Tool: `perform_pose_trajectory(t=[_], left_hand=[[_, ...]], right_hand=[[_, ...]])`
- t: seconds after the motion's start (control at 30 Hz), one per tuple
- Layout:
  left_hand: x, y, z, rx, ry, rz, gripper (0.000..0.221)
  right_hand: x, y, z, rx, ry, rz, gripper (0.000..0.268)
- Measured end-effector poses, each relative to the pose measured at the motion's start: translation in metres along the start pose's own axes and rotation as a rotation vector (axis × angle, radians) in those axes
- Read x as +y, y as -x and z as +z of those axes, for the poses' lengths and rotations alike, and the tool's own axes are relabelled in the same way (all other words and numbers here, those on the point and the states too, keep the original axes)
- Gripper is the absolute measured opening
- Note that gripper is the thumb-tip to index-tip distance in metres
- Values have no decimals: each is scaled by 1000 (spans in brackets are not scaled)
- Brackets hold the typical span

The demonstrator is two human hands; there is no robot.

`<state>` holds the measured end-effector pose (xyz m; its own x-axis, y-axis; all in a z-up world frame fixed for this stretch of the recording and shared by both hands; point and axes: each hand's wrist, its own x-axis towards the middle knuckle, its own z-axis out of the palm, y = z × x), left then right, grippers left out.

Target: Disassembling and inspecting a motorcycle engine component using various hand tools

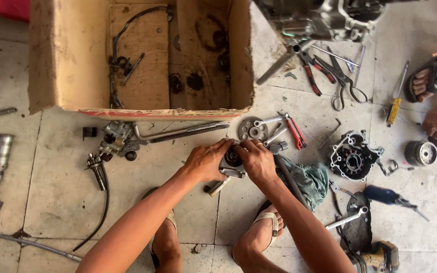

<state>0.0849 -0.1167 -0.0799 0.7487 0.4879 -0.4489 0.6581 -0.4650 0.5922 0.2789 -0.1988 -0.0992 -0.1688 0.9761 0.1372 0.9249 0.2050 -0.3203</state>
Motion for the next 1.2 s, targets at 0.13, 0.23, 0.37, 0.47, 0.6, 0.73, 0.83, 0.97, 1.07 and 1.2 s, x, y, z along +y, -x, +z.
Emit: perform_pose_trajectory(t=[0.13,0.23,0.37,0.47,0.6,0.73,0.83,0.97,1.07,1.2], left_hand=[[5,9,-13,-53,51,-31,113],[12,11,-17,-77,93,-42,112],[12,17,-24,-89,106,-54,117],[9,21,-32,-148,94,-36,119],[-7,19,-24,-185,70,-43,114],[-19,13,-6,-202,39,-33,108],[-18,9,-5,-171,-9,-27,103],[1,12,-11,-188,24,-97,107],[24,25,-26,-147,80,-96,106],[33,28,-20,-74,15,-67,93]], right_hand=[[0,-7,-11,79,158,-180,14],[-4,-15,-12,87,217,-244,10],[0,-16,-4,108,254,-283,11],[0,-18,-4,111,239,-291,12],[-7,-20,-14,54,302,-293,11],[-2,-18,-6,76,392,-330,11],[9,-11,8,89,461,-371,10],[7,-14,7,153,469,-409,13],[5,-13,3,169,442,-405,14],[-3,-11,-5,193,308,-318,16]])
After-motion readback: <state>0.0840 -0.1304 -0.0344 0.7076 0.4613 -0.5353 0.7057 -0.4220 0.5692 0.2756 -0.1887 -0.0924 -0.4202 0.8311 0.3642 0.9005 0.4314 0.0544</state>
